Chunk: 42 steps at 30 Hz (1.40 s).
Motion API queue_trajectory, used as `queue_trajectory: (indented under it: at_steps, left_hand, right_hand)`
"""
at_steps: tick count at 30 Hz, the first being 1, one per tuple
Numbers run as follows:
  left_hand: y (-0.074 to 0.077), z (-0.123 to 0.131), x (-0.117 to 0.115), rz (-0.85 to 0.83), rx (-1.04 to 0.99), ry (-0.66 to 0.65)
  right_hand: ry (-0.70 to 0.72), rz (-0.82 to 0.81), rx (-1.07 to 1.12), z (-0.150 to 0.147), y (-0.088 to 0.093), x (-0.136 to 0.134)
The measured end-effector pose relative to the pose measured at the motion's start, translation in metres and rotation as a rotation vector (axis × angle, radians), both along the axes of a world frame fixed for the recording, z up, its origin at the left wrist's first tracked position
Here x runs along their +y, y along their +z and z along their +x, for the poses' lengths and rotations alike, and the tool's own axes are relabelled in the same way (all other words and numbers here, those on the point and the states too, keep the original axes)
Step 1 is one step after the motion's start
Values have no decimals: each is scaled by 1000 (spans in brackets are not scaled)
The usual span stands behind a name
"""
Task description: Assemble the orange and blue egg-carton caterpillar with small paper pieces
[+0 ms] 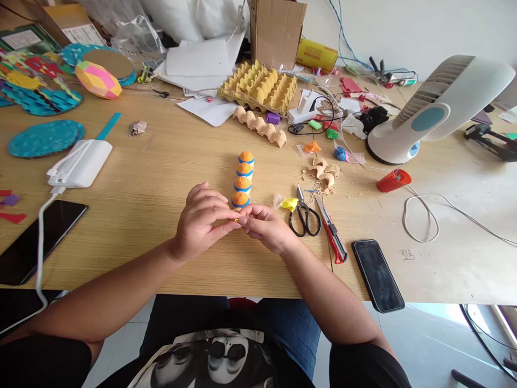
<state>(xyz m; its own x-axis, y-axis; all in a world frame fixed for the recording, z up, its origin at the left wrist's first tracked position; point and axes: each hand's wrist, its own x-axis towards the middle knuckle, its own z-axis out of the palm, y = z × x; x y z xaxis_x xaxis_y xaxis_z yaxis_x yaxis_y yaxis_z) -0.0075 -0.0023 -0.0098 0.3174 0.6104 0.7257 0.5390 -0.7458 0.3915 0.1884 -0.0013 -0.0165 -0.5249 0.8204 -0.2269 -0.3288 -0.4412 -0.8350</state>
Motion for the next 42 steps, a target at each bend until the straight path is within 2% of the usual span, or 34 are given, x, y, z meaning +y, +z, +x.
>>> queue_trajectory:
  at_steps: [8,16,29,37,42]
  left_hand:
    - [-1,-1,0,8,8,5]
    - [2,1,-2,46,11,97]
    - [2,0,-2,90,10,90]
    - [2,0,-1,72,15,99]
    - [2,1,-2,63,21,117]
  right_hand:
    - [-16,1,15,0,-2,0]
    - [-47,17,6,-1,2,-1]
    - [-57,28,14,-2,2,0]
    - [-49,70,3,-3,1,0]
    - [-97,138,-31,-3,-4,0]
